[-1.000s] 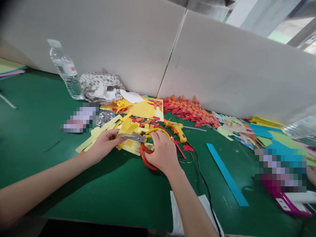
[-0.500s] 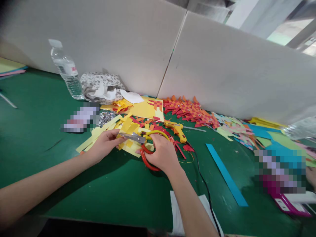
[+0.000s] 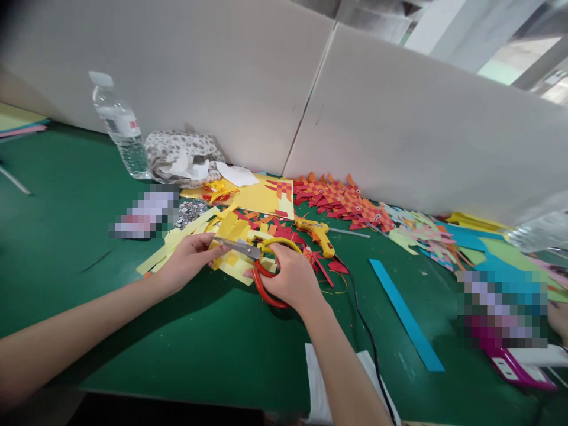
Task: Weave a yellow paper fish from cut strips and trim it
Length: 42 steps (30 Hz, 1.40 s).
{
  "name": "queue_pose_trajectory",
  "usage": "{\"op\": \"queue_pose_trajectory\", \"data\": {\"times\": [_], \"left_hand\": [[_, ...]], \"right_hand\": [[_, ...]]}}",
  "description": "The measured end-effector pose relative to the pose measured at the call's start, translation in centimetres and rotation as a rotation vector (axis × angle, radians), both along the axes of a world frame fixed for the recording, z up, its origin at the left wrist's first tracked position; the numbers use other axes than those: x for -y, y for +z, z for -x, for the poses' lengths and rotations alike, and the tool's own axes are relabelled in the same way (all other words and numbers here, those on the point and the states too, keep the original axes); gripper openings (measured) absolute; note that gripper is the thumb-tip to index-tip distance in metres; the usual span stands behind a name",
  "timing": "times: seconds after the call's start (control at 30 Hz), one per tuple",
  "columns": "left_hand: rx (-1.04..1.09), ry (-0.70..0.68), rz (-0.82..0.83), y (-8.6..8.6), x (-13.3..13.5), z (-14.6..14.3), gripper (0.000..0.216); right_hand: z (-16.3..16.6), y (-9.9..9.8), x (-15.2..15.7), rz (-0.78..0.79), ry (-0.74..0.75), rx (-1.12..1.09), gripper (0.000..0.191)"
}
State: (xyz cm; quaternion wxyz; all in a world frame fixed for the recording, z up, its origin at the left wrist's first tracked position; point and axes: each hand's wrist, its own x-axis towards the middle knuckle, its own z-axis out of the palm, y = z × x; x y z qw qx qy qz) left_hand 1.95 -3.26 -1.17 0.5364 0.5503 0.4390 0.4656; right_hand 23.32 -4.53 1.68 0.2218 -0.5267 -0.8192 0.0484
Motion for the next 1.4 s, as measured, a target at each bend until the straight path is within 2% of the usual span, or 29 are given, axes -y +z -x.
{"op": "queue_pose_trajectory", "data": {"times": [0.37, 0.53, 0.67, 1.17, 1.4], "left_hand": [[-0.015, 0.009, 0.019, -0.2, 0.0, 0.0, 0.029], [-0.067, -0.016, -0.017, 0.5, 0.2, 0.1, 0.027], [-0.103, -0.020, -0.046, 1.1, 0.6, 0.2, 0.033], [-0.052, -0.014, -0.047, 1.3, 0.7, 0.1, 0.035], [-0.054, -0.010, -0.046, 1.3, 0.7, 0.2, 0.035]], "right_hand": [[-0.1, 0.0, 0.0, -0.006, -0.008, 0.013, 0.044], [-0.2, 0.1, 0.0, -0.030, -0.014, 0.006, 0.042], [-0.2, 0.1, 0.0, -0.031, -0.028, 0.009, 0.040], [-0.3, 0.3, 0.2, -0.019, -0.004, -0.002, 0.033], [-0.4, 0.0, 0.1, -0.023, -0.010, -0.002, 0.036]]}}
